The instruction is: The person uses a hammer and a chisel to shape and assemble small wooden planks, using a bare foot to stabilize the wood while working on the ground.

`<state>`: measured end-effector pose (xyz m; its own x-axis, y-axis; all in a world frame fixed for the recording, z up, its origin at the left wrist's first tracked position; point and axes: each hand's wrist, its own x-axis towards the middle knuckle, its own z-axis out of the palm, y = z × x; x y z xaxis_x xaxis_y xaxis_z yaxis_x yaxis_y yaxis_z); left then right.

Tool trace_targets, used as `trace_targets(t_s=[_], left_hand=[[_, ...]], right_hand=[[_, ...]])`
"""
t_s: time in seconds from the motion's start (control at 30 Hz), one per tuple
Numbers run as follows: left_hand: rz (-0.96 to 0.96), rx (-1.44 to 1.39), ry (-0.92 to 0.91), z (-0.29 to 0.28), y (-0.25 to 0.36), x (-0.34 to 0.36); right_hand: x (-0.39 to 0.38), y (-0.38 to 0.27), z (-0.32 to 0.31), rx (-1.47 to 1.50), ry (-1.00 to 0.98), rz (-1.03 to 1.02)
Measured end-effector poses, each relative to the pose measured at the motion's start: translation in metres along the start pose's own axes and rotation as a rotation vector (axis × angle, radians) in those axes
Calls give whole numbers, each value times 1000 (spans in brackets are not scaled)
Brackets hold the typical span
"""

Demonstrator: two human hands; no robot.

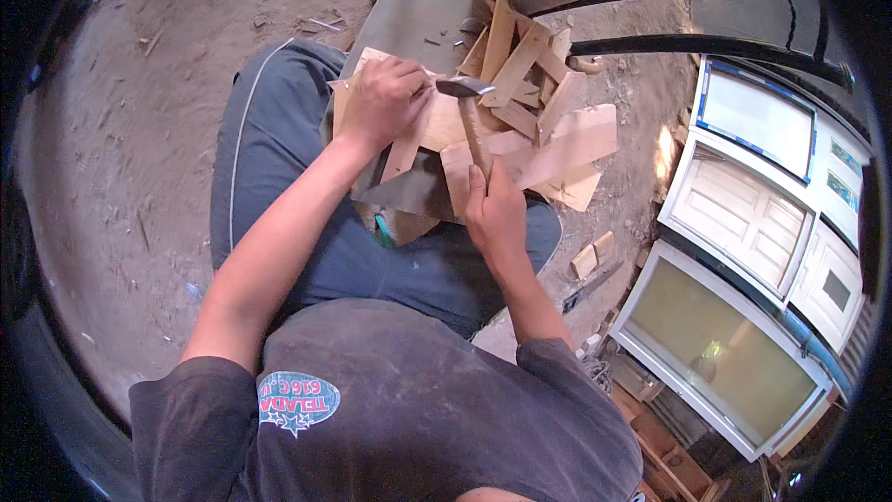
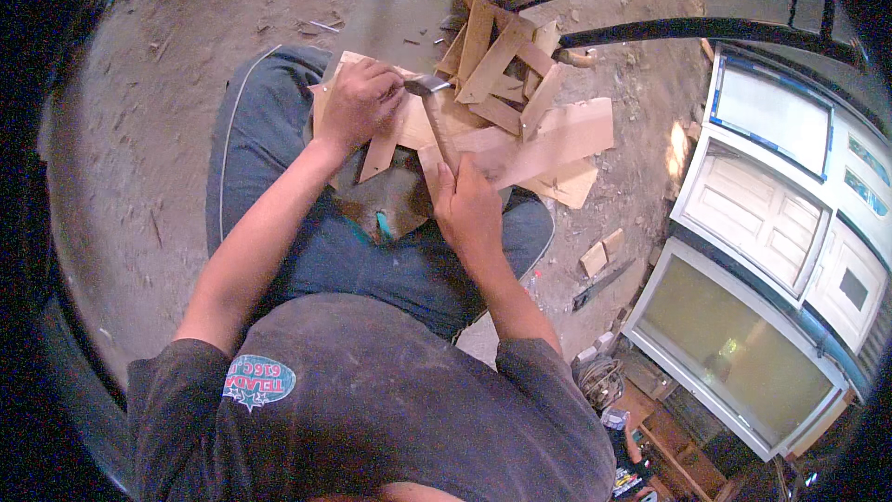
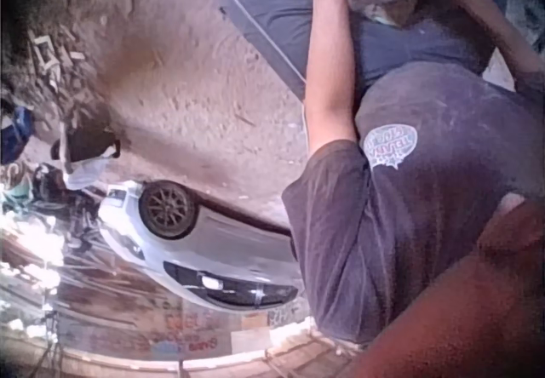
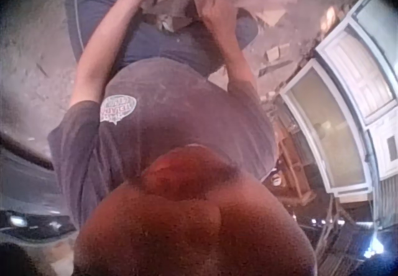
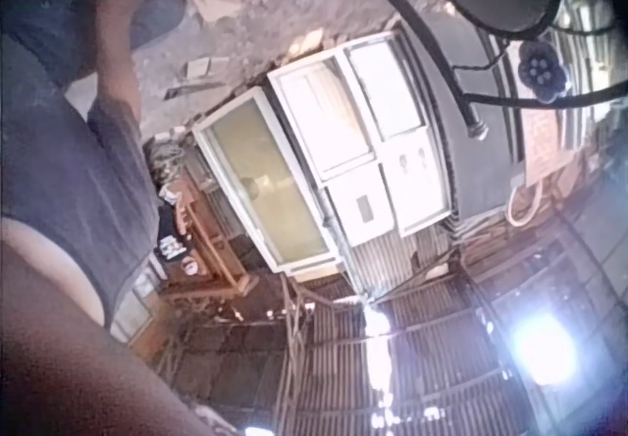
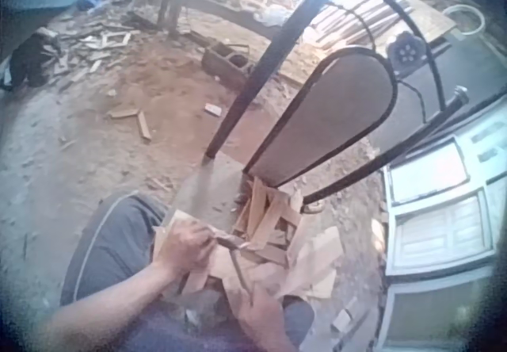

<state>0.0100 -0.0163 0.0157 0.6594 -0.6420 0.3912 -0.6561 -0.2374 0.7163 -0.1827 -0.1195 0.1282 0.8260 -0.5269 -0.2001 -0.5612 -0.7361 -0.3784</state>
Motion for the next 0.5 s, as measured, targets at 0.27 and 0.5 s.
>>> trace_targets(t_s=[0.27, 0.5], left_hand=[[-11, 27, -10, -2, 2, 1], [-5, -1, 10, 0, 1, 1]], right_hand=[[-1, 1, 3, 20, -18, 2], [2, 0, 2, -22, -36, 35]])
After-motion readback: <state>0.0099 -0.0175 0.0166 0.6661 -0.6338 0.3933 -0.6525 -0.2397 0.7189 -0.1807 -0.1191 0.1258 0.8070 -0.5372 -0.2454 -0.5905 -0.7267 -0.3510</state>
